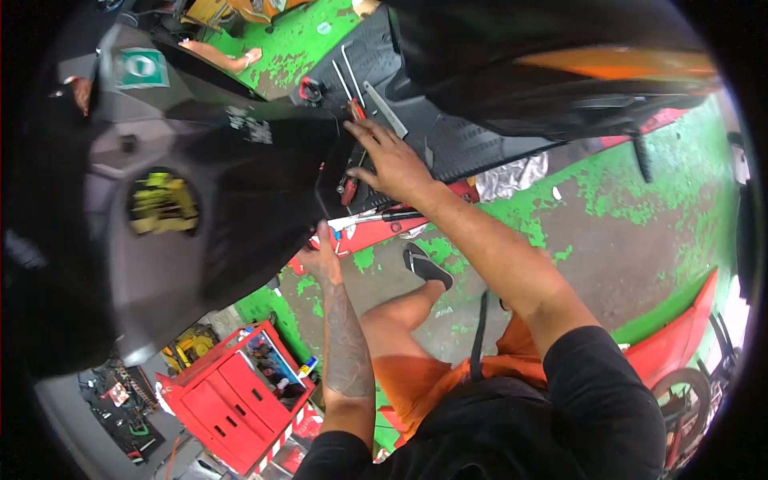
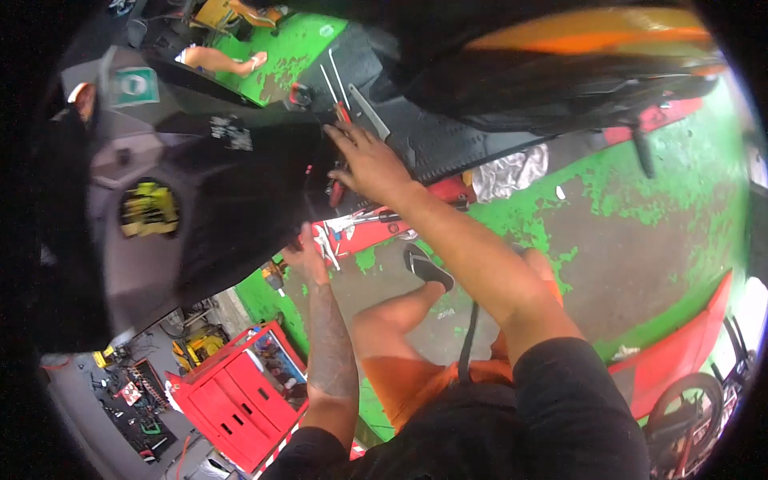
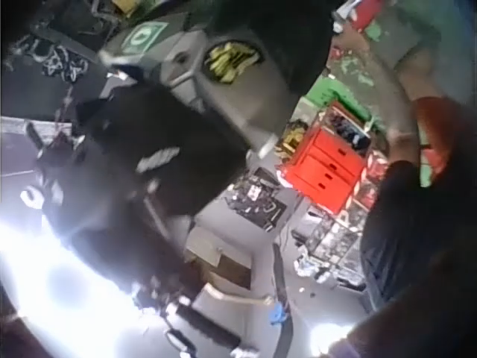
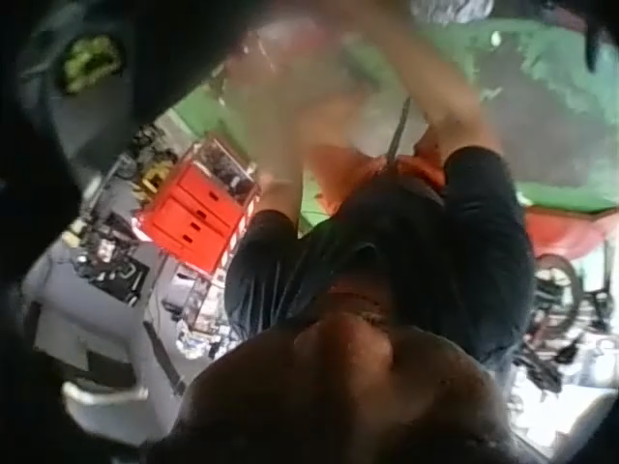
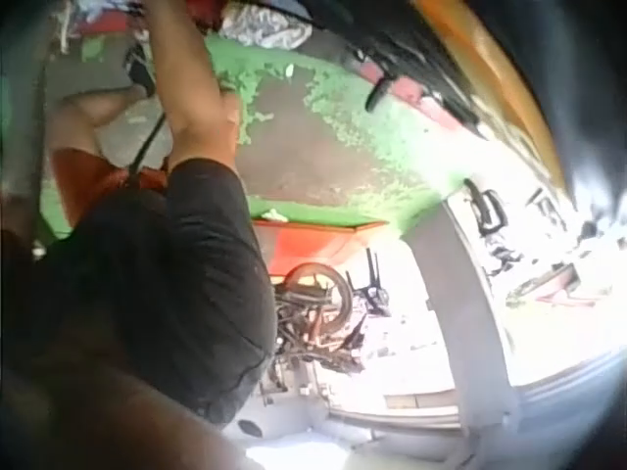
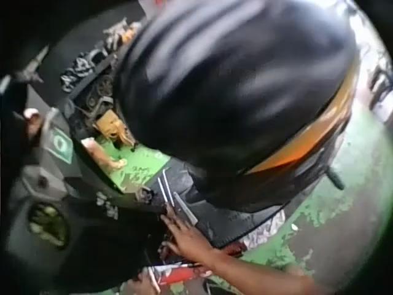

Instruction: Fitting and securing plastic fairing panels onto a motorcycle chassis near the handlebars and ignition.

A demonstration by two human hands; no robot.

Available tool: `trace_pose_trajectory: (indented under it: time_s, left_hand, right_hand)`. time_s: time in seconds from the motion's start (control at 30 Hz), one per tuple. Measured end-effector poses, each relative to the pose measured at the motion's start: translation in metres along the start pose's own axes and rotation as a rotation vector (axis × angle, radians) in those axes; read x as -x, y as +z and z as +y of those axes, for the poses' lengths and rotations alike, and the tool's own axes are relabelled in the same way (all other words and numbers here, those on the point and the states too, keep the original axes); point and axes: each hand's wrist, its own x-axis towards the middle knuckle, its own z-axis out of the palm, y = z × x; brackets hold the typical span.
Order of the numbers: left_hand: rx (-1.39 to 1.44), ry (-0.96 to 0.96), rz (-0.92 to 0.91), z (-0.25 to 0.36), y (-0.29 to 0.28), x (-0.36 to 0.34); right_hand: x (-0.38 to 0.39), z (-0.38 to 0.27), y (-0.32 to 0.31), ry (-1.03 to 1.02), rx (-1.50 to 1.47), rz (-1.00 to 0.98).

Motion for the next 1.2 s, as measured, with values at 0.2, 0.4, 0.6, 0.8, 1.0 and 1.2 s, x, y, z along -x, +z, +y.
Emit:
trace_pose_trajectory:
  time_s: [0.2, 0.4, 0.6, 0.8, 1.0, 1.2]
  left_hand:
    - [0.163, 0.281, 0.329, -0.045, 0.064, -0.035]
    - [0.122, 0.373, 0.496, -0.035, 0.072, -0.032]
    - [-0.036, 0.255, 0.558, -0.025, 0.071, -0.038]
    - [0.039, 0.357, 0.548, -0.036, 0.068, -0.038]
    - [-0.247, 0.502, 0.591, -0.035, 0.066, -0.037]
    - [-0.113, 0.459, 0.445, -0.037, 0.065, -0.033]
  right_hand:
    - [-0.019, 0.029, 0.084, -0.066, 0.126, 0.244]
    - [-0.018, 0.034, 0.103, -0.118, 0.232, 0.309]
    - [-0.022, 0.034, 0.101, -0.093, 0.283, 0.271]
    - [-0.022, 0.036, 0.103, -0.100, 0.257, 0.283]
    - [-0.019, 0.037, 0.099, -0.117, 0.225, 0.273]
    - [-0.019, 0.037, 0.098, -0.105, 0.189, 0.288]
